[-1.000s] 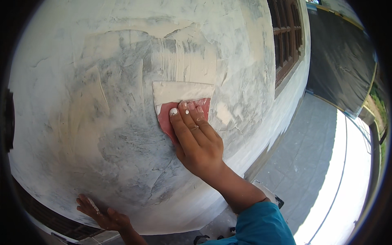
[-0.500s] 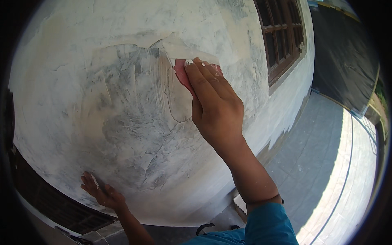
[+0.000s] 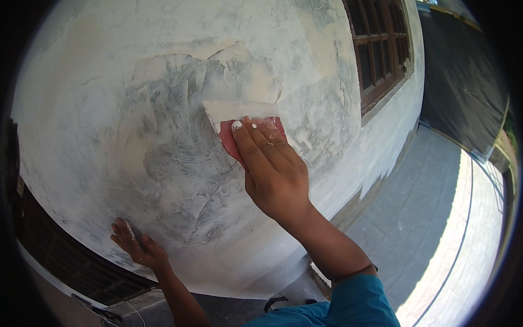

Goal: Applying plaster or putty to an exterior wall using a spreader.

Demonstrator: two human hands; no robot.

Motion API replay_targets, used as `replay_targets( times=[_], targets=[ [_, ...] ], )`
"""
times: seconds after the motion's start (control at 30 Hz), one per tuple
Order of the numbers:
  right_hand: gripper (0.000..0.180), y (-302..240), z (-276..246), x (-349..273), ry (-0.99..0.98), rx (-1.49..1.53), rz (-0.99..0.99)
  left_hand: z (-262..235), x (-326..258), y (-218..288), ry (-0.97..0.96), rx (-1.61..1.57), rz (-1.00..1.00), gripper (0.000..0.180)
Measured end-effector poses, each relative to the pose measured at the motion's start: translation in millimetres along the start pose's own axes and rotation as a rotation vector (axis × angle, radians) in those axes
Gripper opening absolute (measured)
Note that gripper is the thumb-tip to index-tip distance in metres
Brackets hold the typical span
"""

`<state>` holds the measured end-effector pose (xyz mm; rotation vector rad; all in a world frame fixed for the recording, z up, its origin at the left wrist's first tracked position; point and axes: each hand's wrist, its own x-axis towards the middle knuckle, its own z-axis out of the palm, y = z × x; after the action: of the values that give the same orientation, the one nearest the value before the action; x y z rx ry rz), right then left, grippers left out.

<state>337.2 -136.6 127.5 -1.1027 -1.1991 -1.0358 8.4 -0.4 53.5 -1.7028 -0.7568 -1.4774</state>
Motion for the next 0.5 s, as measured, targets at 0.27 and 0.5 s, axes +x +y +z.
replay_targets(
  times=[0.27, 0.5],
  targets=[
    [0.043, -10, 58, -60, -0.188, 0.013, -0.154, 5, 0, 2, 0.017, -0.026, 0.029, 0.05],
    [0.041, -13, 12, -25, -0.049, 0.067, -0.064, 0, 0, -4, 0.017, -0.016, 0.032, 0.049]
  ],
)
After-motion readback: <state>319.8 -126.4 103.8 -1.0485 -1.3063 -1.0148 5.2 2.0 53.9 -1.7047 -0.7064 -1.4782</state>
